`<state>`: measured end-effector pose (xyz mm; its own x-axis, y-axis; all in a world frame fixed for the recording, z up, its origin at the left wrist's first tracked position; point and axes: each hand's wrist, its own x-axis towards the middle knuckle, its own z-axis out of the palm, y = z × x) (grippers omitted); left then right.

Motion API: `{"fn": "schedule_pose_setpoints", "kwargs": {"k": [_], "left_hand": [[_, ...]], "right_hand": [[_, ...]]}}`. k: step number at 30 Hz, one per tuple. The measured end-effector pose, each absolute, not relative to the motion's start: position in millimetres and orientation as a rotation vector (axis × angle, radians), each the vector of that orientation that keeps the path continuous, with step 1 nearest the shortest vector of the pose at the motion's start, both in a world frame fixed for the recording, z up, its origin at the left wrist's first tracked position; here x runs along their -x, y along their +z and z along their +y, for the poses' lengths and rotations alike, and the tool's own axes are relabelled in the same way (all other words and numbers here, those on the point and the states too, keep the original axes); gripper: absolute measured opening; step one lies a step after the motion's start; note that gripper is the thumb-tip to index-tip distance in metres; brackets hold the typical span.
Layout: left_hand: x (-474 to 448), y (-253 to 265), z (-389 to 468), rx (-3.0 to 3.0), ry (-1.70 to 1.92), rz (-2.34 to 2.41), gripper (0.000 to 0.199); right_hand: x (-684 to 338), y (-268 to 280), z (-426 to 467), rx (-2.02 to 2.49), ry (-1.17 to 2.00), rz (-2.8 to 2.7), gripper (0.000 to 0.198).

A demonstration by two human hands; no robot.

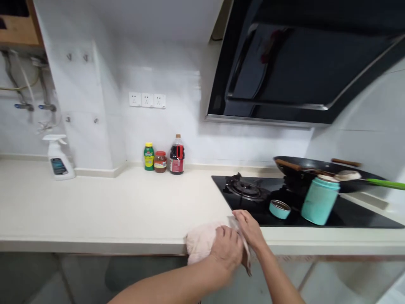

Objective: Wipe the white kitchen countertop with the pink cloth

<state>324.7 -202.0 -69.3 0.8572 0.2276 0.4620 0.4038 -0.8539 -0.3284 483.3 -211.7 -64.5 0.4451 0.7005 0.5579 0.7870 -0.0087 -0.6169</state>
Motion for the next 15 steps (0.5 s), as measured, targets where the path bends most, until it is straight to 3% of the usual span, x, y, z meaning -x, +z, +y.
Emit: {"fn": "schedule_pose_setpoints", "kwargs": {"k": [3, 15], "left_hand": [[-320, -75, -200, 2.54, -0.748, -0.34, 0.026], [-236, -63, -179, 2.546, -0.745, -0.233, 0.032]], "right_hand": [[-492, -73, -213, 1.746, -0.118, -1.342, 0.051], [-512, -82, -208, 1.904, -0.297, -1.414, 0.066]]}}
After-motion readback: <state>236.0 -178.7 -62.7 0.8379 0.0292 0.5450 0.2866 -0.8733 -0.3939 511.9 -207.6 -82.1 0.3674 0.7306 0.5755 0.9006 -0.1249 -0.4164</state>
